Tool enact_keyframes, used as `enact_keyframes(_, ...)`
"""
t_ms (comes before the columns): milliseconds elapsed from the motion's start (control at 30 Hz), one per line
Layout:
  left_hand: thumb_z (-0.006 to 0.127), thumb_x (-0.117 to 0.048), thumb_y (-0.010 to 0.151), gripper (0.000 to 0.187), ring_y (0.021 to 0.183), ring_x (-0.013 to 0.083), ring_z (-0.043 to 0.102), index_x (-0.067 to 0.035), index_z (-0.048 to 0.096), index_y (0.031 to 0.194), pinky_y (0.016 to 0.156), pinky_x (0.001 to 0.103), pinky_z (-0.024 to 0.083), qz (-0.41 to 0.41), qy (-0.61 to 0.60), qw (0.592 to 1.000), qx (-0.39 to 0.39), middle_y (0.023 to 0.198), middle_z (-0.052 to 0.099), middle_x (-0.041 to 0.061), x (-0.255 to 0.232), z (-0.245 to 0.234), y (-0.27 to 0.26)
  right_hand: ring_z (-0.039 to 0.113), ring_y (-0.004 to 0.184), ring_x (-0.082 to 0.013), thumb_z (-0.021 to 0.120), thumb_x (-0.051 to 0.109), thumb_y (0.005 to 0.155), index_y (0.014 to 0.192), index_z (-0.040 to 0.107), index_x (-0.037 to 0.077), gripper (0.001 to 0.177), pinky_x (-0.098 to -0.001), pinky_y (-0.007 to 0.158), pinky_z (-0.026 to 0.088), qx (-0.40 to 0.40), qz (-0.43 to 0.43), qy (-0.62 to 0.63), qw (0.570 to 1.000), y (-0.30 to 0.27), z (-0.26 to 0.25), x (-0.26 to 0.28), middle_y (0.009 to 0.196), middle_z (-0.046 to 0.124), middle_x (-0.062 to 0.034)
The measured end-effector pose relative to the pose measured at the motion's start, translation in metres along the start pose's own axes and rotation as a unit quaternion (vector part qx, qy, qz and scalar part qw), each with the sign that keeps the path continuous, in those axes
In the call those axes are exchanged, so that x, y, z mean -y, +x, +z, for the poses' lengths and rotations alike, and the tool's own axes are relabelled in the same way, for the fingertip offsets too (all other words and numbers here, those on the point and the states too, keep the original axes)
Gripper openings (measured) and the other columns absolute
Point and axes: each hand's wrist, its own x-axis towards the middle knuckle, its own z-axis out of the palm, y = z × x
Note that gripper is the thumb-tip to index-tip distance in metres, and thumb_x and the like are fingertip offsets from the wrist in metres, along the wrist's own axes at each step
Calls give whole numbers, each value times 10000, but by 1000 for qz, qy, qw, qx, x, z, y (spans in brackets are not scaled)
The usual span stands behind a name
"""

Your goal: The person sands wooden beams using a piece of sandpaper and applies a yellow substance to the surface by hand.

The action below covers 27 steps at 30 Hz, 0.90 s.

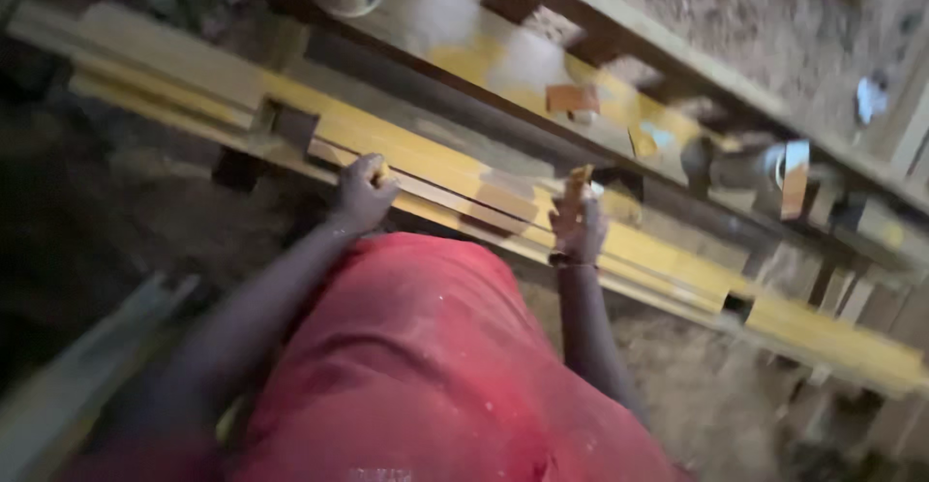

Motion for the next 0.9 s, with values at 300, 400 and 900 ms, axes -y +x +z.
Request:
enact_keyframes(300, 740, -74, 851, 205, 692, 231, 570, -39, 539, 831, 641, 370, 464, -25, -38, 983, -178, 754, 570, 108, 50, -60, -32, 690, 919, -207, 601, 237, 1043, 1285, 633, 35, 316, -343, 740, 582, 267, 33, -207, 941, 38, 213, -26, 1087, 706, -131)
enact_keyframes(400, 662, -68, 892, 102, 741, 178, 623, -45, 567, 864, 679, 340, 512, -77, -107, 969, -208, 794, 612, 76, 71, -76, -41, 711, 980, -212, 589, 243, 1042, 1295, 600, 29, 331, -359, 776, 608, 348, 83, -238, 903, 32, 276, -47, 1111, 698, -116)
enact_keyframes(900, 514, -165, 1083, 140, 831, 224, 525, -66, 555, 992, 781, 351, 458, -101, -248, 902, -339, 900, 530, 82, 190, -84, -26, 638, 1190, -366, 687, 179, 922, 1263, 698, 104, 349, -476, 1006, 518, 717, -335, -483, 375, 34, 545, -135, 1317, 656, -148)
